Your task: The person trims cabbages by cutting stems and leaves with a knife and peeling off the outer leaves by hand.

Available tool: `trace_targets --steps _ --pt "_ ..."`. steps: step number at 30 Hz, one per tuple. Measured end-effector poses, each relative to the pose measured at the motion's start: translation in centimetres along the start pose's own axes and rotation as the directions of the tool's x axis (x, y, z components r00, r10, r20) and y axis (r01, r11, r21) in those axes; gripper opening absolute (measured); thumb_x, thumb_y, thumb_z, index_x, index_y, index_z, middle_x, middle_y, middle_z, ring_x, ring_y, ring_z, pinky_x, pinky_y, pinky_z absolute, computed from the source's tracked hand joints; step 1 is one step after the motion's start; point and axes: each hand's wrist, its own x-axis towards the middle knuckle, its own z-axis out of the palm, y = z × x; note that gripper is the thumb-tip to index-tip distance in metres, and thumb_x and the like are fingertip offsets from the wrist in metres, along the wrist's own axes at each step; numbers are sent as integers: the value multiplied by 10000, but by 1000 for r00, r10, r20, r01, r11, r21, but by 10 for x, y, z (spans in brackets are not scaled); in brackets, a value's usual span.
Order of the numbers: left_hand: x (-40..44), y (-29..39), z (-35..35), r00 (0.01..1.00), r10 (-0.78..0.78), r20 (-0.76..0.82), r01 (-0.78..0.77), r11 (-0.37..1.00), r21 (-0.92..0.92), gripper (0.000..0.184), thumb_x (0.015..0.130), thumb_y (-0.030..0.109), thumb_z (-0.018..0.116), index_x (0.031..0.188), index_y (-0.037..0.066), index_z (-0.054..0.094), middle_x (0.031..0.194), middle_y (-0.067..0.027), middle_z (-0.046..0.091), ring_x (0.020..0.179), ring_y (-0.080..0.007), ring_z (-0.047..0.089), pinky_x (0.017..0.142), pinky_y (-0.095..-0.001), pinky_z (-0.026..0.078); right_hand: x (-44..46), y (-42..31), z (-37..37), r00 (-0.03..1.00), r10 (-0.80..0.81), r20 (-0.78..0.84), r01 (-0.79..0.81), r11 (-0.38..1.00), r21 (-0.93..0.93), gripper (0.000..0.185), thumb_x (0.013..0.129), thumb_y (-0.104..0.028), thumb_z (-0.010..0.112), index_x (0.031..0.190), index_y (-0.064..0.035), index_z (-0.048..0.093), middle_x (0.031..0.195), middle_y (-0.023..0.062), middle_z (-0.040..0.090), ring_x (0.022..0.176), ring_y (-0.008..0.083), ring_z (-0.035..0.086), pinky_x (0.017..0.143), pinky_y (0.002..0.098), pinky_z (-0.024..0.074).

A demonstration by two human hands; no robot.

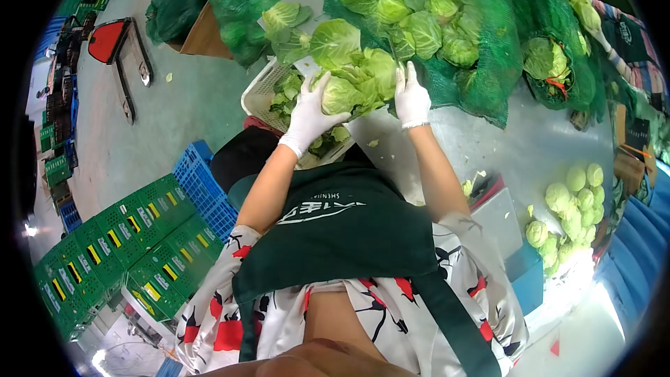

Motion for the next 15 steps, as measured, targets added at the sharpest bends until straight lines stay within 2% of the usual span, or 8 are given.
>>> trace_targets --steps 3,5,6,9,10,12,15 --pt "-3 6 11 983 -185 6 184 973 -143 1029 604 392 888 1426 33 385 1328 -241 493 1271 -397 470 958 -461 495 -18 -15 -6 914 -393 -102 405 903 146 544 1015 -435 451 1486 -168 397 741 226 671 665 415 664 638 504 532" --pt "-3 14 11 968 -252 -10 246 952 -182 1041 612 430 875 1422 4 377 1286 -250 511 1239 -398 485 943 -451 501 -38 -47 -22 876 -417 244 417 907 53 567 1007 -446 446 1497 -173 369 711 210 666 659 402 662 635 502 525" --pt "-1 15 14 971 -238 -23 232 961 -149 1026 613 440 871 1393 -20 391 1268 -249 518 1217 -396 494 939 -449 502 -39 -53 -16 830 -439 345 461 887 20 583 1008 -449 423 1500 -143 360 716 202 675 661 397 662 642 505 519" --pt "3 5 27 976 -213 -47 211 977 -42 964 616 452 859 1302 -73 433 1214 -243 544 1160 -394 516 933 -446 500 -39 -65 -2 765 -467 444 532 846 -26 594 1013 -447 400 1493 -101 360 737 196 686 680 392 665 661 508 515" --pt "4 1 35 977 -209 -42 209 978 -5 928 617 444 855 1268 -78 447 1195 -237 554 1149 -395 521 937 -447 496 -37 -68 1 756 -475 450 548 835 -38 594 1013 -436 400 1481 -72 372 754 192 694 707 385 675 676 513 516" --pt "3 -2 41 983 -174 -52 177 983 46 852 625 456 841 1184 -76 479 1142 -224 571 1113 -392 527 939 -450 492 -32 -69 7 739 -507 443 590 805 -63 571 1014 -430 398 1463 -77 397 768 191 700 722 385 679 678 512 516" --pt "3 2 34 985 -172 -22 173 983 53 935 613 455 849 1262 -83 444 1163 -222 569 1145 -395 516 948 -443 490 -27 -69 8 726 -521 449 617 781 -92 529 1018 -419 390 1433 -94 436 788 192 705 742 391 683 682 517 517"
